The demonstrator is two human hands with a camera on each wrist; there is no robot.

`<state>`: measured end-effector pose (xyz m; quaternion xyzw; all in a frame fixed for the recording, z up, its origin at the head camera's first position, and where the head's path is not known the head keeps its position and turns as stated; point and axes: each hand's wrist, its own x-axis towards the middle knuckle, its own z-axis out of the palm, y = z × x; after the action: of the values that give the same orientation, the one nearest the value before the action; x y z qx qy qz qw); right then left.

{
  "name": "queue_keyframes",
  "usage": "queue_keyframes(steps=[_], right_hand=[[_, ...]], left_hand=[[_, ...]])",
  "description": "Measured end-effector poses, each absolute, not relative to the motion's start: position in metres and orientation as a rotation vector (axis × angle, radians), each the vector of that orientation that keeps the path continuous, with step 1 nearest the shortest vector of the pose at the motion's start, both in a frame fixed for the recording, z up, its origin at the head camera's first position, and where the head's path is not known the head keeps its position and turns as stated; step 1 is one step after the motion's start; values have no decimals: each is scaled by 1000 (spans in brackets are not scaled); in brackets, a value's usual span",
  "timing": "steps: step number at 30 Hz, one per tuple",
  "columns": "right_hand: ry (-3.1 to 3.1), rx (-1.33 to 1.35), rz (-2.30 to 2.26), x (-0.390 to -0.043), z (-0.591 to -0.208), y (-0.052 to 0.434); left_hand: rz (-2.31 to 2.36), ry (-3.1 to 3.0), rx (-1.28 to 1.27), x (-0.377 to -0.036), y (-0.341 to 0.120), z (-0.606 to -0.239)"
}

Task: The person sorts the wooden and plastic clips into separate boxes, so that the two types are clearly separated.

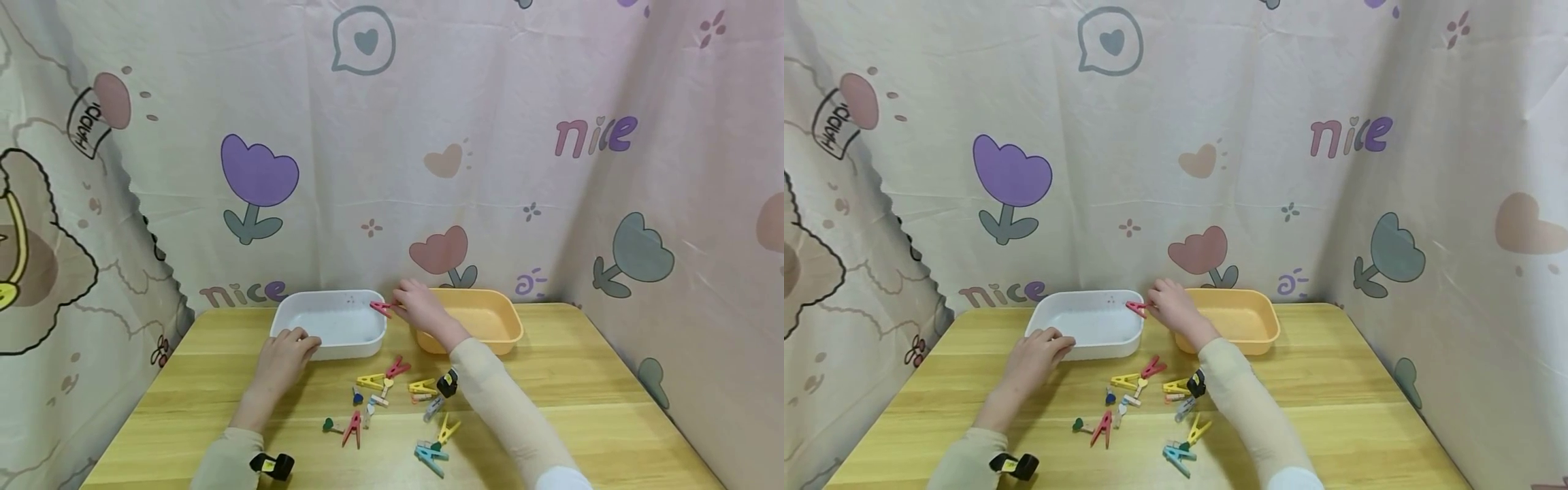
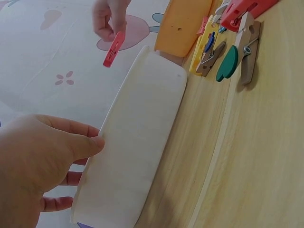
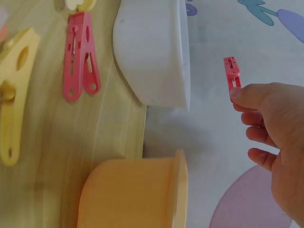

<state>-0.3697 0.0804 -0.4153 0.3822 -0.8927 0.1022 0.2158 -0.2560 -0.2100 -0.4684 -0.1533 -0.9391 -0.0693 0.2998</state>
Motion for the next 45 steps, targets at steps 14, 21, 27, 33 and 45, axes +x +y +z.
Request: queue_keyframes(steps=[14,21,27,33,45], right_hand=[[-2585,1048,263,-388,-417,55],[-2672,1030,289,-395,-419,42],[-2691,1004,290,-401,-419,33],[-2694,996,268,-406,-418,26],[-2780,923,249,-418,-425,16]], left_hand=[[-227,-2510,-388,-257,-211,-470],[-193,-2492,-406,-257,-210,-470],[-171,-2469,-413,-259,-211,-471],[-162,-2509,-395,-258,-211,-470],[-164,-2507,-390,-258,-210,-470]])
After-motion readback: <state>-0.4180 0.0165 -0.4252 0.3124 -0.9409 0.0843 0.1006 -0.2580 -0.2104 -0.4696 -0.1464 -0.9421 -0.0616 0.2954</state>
